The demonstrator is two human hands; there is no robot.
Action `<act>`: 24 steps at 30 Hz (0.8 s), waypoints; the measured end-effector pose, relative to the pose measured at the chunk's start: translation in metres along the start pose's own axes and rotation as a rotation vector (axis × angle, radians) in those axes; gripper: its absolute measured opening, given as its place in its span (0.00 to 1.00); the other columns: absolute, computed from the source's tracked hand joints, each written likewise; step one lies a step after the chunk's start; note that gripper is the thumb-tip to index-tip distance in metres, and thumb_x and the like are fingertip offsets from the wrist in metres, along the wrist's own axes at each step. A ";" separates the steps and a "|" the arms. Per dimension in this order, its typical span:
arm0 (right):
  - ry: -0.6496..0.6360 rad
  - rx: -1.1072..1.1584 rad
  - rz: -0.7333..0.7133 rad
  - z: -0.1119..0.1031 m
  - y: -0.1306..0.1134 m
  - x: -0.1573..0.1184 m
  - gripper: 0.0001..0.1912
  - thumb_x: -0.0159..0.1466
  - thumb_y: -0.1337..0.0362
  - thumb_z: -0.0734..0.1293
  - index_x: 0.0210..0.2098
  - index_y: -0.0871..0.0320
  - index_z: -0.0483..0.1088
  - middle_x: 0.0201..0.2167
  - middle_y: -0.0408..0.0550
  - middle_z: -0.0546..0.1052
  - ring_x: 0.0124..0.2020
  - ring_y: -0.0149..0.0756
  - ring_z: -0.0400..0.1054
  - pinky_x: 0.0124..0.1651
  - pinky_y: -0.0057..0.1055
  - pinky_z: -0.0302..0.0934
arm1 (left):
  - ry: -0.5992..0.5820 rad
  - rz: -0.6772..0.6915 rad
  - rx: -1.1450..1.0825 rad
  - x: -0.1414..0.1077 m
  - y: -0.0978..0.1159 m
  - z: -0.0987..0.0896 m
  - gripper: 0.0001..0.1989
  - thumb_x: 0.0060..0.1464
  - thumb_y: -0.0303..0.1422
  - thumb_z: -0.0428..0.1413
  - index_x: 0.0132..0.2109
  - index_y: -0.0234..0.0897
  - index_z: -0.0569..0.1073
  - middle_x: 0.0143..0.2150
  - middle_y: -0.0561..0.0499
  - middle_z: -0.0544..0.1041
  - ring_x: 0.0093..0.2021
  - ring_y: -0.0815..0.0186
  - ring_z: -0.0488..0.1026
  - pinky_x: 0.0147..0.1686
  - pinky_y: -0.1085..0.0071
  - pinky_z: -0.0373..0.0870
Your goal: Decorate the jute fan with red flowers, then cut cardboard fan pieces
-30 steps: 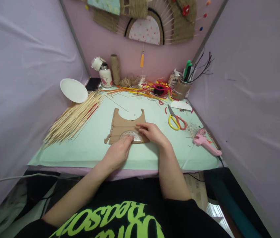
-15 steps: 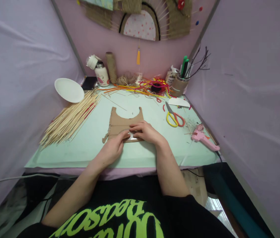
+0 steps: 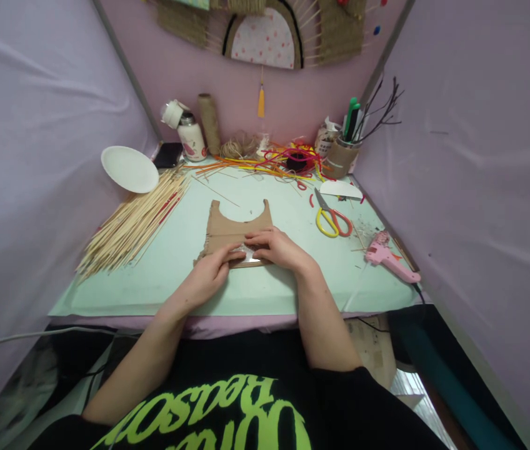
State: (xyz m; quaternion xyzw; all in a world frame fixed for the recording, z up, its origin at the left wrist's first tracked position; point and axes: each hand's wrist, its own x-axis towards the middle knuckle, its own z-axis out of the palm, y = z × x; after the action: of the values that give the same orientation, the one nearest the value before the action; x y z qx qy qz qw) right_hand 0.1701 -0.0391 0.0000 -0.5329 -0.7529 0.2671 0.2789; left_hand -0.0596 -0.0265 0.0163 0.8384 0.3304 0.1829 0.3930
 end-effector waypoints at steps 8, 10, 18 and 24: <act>-0.007 0.009 0.009 -0.001 -0.002 0.000 0.20 0.57 0.70 0.71 0.49 0.51 0.76 0.55 0.49 0.75 0.57 0.45 0.63 0.61 0.47 0.56 | 0.004 0.007 0.013 -0.001 0.002 0.001 0.26 0.58 0.23 0.42 0.63 0.38 0.60 0.56 0.47 0.76 0.58 0.65 0.71 0.59 0.63 0.64; -0.006 0.011 0.011 0.000 -0.002 0.000 0.21 0.57 0.70 0.72 0.49 0.50 0.76 0.55 0.49 0.75 0.57 0.44 0.64 0.61 0.47 0.56 | 0.007 0.007 0.016 -0.002 0.003 0.001 0.26 0.58 0.23 0.42 0.62 0.37 0.60 0.56 0.47 0.76 0.58 0.65 0.71 0.59 0.63 0.64; -0.005 -0.008 -0.005 0.001 0.003 0.001 0.20 0.57 0.69 0.72 0.50 0.50 0.76 0.55 0.49 0.75 0.57 0.45 0.64 0.61 0.47 0.57 | 0.013 0.014 0.078 -0.003 0.003 0.005 0.26 0.58 0.21 0.42 0.63 0.36 0.60 0.55 0.46 0.76 0.57 0.65 0.71 0.58 0.63 0.66; -0.002 -0.028 -0.022 0.003 0.007 0.001 0.19 0.58 0.67 0.71 0.50 0.51 0.76 0.55 0.49 0.75 0.56 0.45 0.66 0.62 0.46 0.56 | 0.109 0.166 0.362 -0.003 0.002 0.033 0.25 0.54 0.19 0.44 0.58 0.33 0.65 0.58 0.40 0.72 0.60 0.58 0.67 0.59 0.56 0.65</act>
State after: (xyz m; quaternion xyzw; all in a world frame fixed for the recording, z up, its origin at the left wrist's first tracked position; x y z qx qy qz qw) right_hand 0.1723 -0.0362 -0.0069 -0.5282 -0.7627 0.2542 0.2735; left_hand -0.0424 -0.0477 -0.0025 0.9085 0.3087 0.1975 0.2010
